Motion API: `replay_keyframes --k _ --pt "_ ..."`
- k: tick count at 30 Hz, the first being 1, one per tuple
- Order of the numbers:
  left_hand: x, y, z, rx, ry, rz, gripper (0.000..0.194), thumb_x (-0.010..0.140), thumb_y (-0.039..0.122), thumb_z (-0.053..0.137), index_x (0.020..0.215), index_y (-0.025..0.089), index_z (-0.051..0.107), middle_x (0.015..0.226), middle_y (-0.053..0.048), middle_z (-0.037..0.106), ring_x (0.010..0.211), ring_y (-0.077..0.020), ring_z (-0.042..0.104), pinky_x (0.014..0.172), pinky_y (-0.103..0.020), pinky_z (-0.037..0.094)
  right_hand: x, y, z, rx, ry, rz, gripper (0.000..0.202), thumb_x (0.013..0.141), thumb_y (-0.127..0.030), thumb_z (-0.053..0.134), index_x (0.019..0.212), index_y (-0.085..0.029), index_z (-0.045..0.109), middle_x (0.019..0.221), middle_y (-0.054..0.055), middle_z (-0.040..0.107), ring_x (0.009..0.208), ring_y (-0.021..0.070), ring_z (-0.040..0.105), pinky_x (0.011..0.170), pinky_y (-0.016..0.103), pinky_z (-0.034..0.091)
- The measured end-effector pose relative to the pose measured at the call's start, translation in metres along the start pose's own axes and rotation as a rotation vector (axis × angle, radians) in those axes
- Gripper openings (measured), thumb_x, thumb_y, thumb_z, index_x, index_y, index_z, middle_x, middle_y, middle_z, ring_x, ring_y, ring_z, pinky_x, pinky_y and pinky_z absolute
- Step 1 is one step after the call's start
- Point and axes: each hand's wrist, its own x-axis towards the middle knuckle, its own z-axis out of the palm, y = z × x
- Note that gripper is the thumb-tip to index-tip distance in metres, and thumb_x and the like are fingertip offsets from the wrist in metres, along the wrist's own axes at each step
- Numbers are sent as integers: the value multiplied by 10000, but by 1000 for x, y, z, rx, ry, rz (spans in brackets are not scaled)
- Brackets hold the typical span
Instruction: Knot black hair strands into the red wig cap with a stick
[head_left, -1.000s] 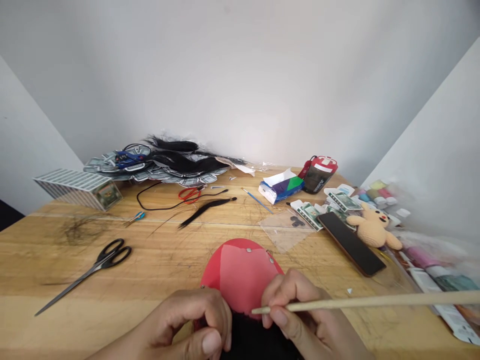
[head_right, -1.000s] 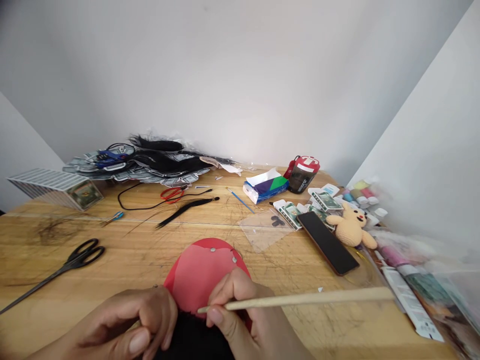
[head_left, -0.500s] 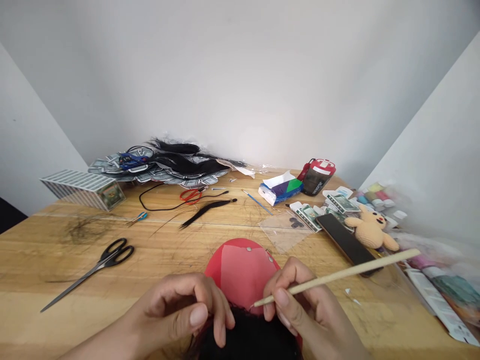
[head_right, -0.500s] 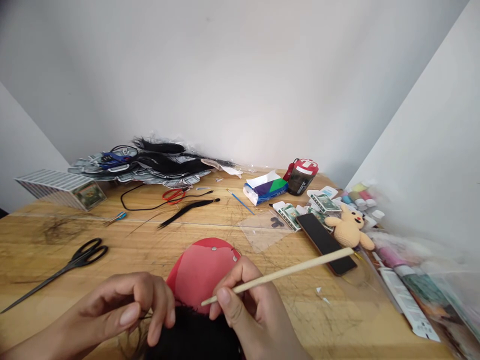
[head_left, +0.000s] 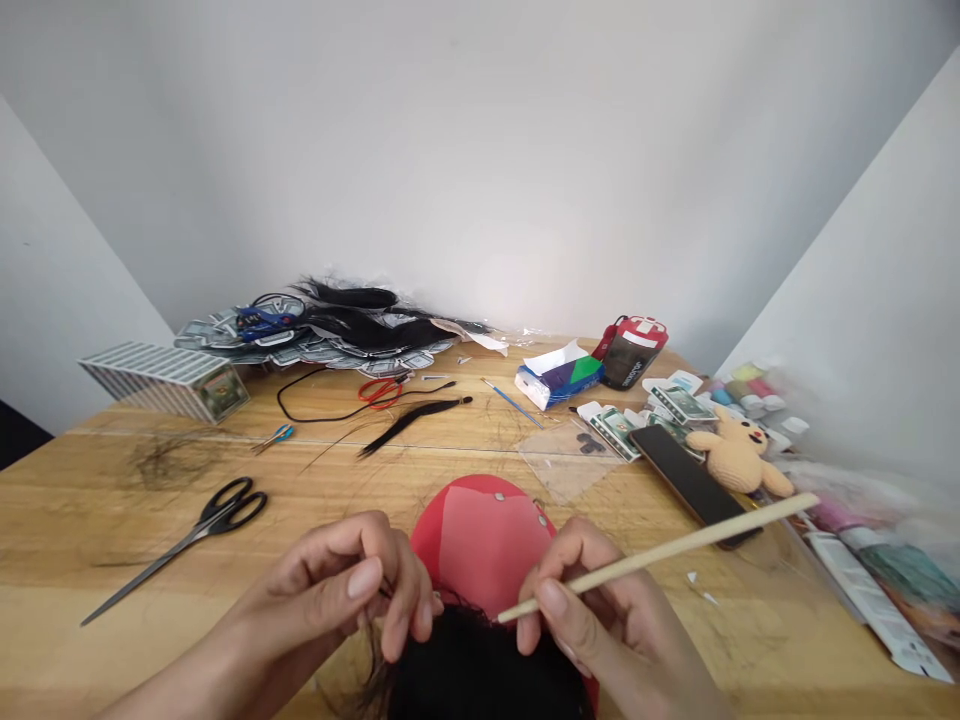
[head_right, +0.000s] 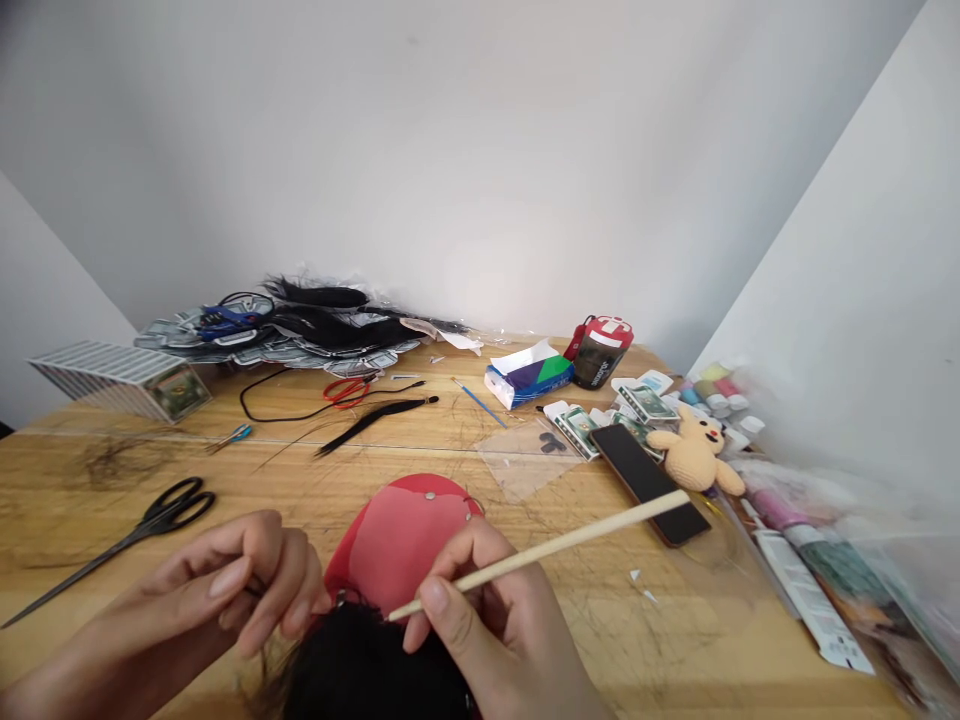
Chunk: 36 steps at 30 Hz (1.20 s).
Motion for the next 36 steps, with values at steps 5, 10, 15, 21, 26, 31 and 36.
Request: replay_keyframes --k 5,10,15,21,26,31,36 --pt "-2 7 0 -11 28 9 228 919 365 686 755 214 637 679 20 644 721 -148 601 751 -267 488 -1 1 1 -101 23 -67 364 910 -551 626 780 -215 676 707 34 714 692 184 632 656 283 442" --pt "-9 12 -7 147 -78 70 216 957 385 625 794 244 643 665 3 653 700 -172 598 697 -286 482 -2 4 0 -149 18 -133 343 932 -511 610 792 -224 734 735 47 740 739 210 677 664 293 476" --pt "-10 16 -11 271 -116 85 259 955 423 610 770 243 624 587 6 570 621 -167 544 620 -281 447 -2 4 2 -132 30 -157 309 934 -471 631 799 -225 760 734 37 744 734 187 681 673 268 485" --pt "-8 16 -14 304 -106 65 267 973 427 576 772 255 615 601 26 541 625 -154 516 605 -266 410 -1 1 0 -167 1 -158 334 952 -467 602 781 -220 747 741 40 740 746 189 681 680 272 486" --pt "-10 16 -22 348 -105 -23 317 965 456 582 747 227 597 637 23 540 625 -141 511 609 -267 392 -1 0 -1 -164 -18 -109 339 935 -488 613 773 -216 734 731 38 731 730 191 662 702 285 485" --pt "-10 9 -25 459 -183 -340 358 940 507 598 769 193 574 707 -13 588 661 -143 522 631 -259 405 0 0 -2 -141 4 -40 374 907 -540 627 751 -215 727 697 27 705 632 169 596 685 296 472" --pt "-6 3 -17 503 -202 -436 405 913 556 599 743 193 541 714 -1 576 664 -140 506 635 -246 387 4 4 -5 -196 -47 -79 430 921 -562 599 711 -204 714 639 18 665 538 134 496 564 275 397"
